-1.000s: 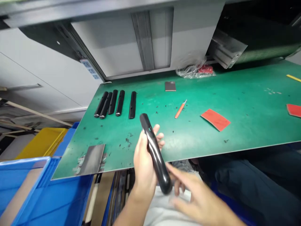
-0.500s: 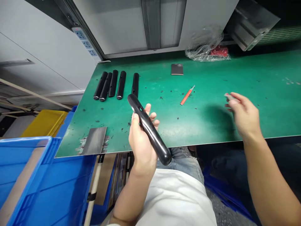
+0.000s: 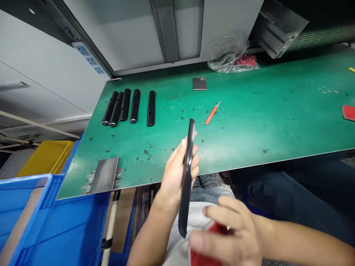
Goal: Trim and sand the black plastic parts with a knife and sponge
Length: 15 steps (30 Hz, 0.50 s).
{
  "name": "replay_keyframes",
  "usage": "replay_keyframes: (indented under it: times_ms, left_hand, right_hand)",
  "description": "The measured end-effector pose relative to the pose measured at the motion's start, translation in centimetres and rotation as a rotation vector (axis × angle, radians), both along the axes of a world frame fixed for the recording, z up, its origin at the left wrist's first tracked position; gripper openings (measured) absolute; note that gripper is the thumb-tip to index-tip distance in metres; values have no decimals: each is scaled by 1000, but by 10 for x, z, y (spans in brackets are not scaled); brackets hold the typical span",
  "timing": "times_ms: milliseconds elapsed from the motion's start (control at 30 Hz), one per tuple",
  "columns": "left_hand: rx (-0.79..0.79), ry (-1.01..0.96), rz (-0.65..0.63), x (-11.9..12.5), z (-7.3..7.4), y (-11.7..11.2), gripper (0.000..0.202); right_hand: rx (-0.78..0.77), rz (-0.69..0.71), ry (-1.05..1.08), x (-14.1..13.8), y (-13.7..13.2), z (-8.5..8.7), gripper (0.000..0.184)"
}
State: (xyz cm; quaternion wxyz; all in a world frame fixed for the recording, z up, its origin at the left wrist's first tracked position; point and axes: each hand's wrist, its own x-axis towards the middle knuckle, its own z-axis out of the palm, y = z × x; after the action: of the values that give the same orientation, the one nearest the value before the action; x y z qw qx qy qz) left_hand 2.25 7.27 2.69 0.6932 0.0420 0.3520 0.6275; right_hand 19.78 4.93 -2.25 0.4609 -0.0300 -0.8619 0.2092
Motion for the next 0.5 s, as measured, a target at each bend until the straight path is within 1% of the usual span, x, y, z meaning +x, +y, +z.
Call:
replay_keyframes:
  times_ms: [33,67,100,167,233,267,333,367,400,433,500]
  left_hand:
    - [12,51,-11,4,0,-3,33]
    - [22,90,-20,7,-1,-5,33]
    - [27,116,-27,10,-1,-8,34]
    - [17,139,-36,14,0,-12,36]
    - [10,143,-109,14,1,-16,40]
    - [10,158,-157,14,2,-18,43]
    - [22,214,-239,11,2,-21,52]
    - [22,238,-267,10,1,-22,55]
    - [20,249,-288,10,0,-24,58]
    - [20,258,-308,9,-1,-26,58]
    - [30,273,-372,7,-4,-32,56]
  right_hand:
    - [139,52,-5,-3,0,2,27]
    - [232,87,-7,-6,2,4,21]
    - [291,99,-19,-9,6,7,17]
    - [410,104,1,-14,16,11,18]
    - [522,44,66,-17,27,15,24]
    - [544,-34,75,-18,31,17,26]
    - [504,-231,38,-18,36,21,30]
    - [490,-277,16,-18,37,22,32]
    - [518,-253,15,-17,39,23,32]
    - [566,-201,37,-15,44,23,32]
    - [613,-146,69,-8,63,25,28]
